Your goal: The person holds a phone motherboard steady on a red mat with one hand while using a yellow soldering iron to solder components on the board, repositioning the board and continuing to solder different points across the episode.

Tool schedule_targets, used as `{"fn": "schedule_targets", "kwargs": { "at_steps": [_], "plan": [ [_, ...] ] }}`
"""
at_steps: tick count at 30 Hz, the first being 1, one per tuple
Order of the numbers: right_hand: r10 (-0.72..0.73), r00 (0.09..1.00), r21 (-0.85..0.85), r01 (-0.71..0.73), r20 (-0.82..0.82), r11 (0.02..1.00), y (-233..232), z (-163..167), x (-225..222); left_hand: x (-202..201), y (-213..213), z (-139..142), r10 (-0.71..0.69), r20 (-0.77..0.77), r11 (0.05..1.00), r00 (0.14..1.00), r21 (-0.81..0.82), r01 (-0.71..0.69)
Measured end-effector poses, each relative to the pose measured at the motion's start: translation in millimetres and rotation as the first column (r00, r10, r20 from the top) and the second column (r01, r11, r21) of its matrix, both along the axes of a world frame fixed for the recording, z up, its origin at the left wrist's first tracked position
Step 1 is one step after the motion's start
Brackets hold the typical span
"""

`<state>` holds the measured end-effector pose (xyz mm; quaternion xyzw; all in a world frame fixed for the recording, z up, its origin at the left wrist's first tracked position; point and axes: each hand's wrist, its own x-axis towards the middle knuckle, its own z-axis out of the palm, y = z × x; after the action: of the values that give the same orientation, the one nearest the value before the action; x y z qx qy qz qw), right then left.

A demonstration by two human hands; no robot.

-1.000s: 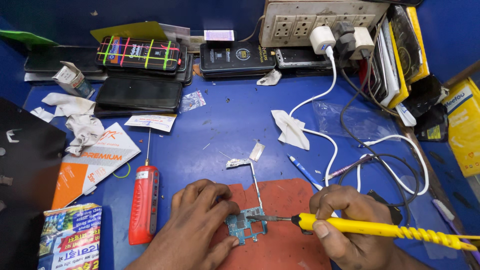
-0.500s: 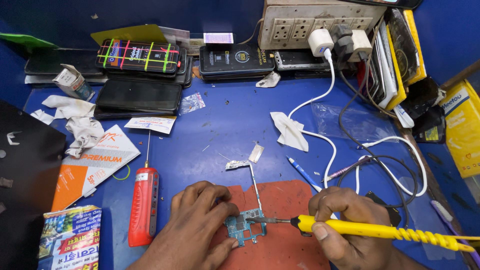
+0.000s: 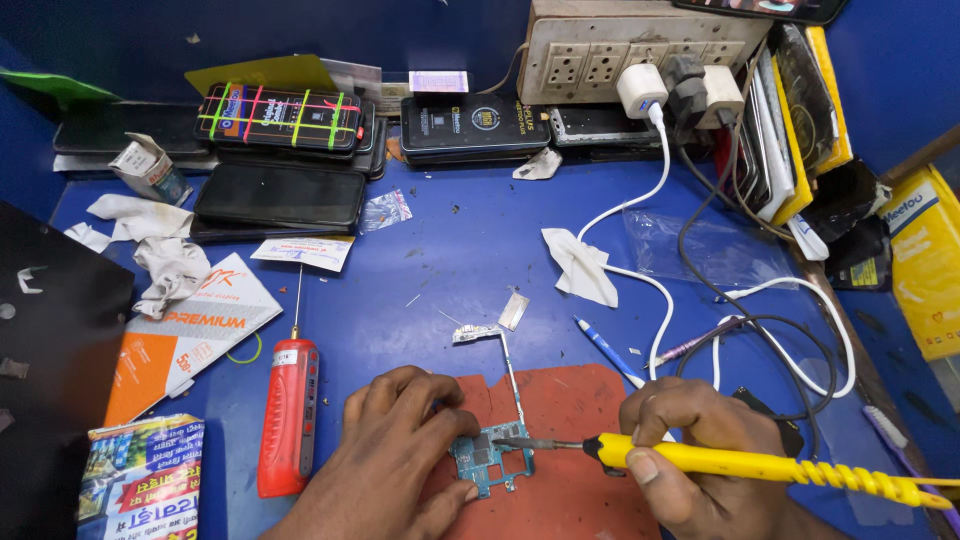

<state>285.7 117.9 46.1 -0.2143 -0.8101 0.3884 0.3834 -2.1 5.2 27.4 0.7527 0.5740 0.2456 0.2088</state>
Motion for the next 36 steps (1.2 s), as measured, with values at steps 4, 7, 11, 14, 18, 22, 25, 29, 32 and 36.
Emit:
{"fn": "schedule_targets", "kwargs": {
  "at_steps": [4, 7, 11, 14, 18, 22, 25, 29, 32, 36],
  "plan": [
    [0.007, 1.000, -0.001, -0.007, 0.001, 1.000, 0.3, 0.0, -0.4, 0.2, -0.4, 2.2, 0.001, -0.004, 1.000, 1.000, -0.012, -0.001],
    [0.006, 1.000, 0.004, -0.006, 0.009, 1.000, -0.2, 1.0, -0.2, 0.8, -0.8, 4.4, 0.001, -0.006, 1.000, 1.000, -0.003, -0.001],
    [-0.009, 1.000, -0.001, 0.009, 0.017, 1.000, -1.2, 2.1, -0.6, 1.1, -1.8, 7.7, 0.000, -0.010, 1.000, 1.000, -0.023, 0.000],
    [0.008, 1.000, 0.020, -0.008, 0.002, 1.000, -1.5, 2.9, -1.5, 2.4, -1.5, 9.8, 0.007, -0.018, 1.000, 1.000, -0.011, -0.007],
    [0.007, 1.000, 0.018, -0.007, 0.007, 1.000, -1.5, 4.3, -2.0, 3.6, -3.0, 11.0, 0.011, -0.009, 1.000, 1.000, -0.020, -0.011],
    [-0.010, 1.000, -0.002, 0.010, 0.023, 1.000, -2.1, 5.5, -1.4, 3.1, -4.7, 8.9, 0.006, 0.018, 1.000, 1.000, 0.011, -0.007],
    [-0.003, 1.000, 0.000, 0.003, 0.011, 1.000, -2.0, 5.8, -1.2, 1.7, -5.1, 5.3, -0.002, 0.028, 1.000, 1.000, 0.025, 0.001],
    [0.000, 1.000, 0.003, 0.000, 0.030, 1.000, -1.5, 6.1, -0.9, 1.4, -5.5, -0.9, -0.003, 0.030, 1.000, 1.000, 0.020, 0.002],
    [0.011, 1.000, -0.007, -0.011, 0.000, 1.000, -1.2, 6.4, -0.8, -0.2, -6.8, -4.4, -0.006, 0.033, 0.998, 0.999, 0.058, 0.004],
    [0.013, 1.000, -0.008, -0.013, 0.016, 1.000, -1.2, 6.9, -0.6, -0.9, -7.3, -8.4, -0.008, 0.024, 0.999, 1.000, 0.053, 0.006]
  ]
}}
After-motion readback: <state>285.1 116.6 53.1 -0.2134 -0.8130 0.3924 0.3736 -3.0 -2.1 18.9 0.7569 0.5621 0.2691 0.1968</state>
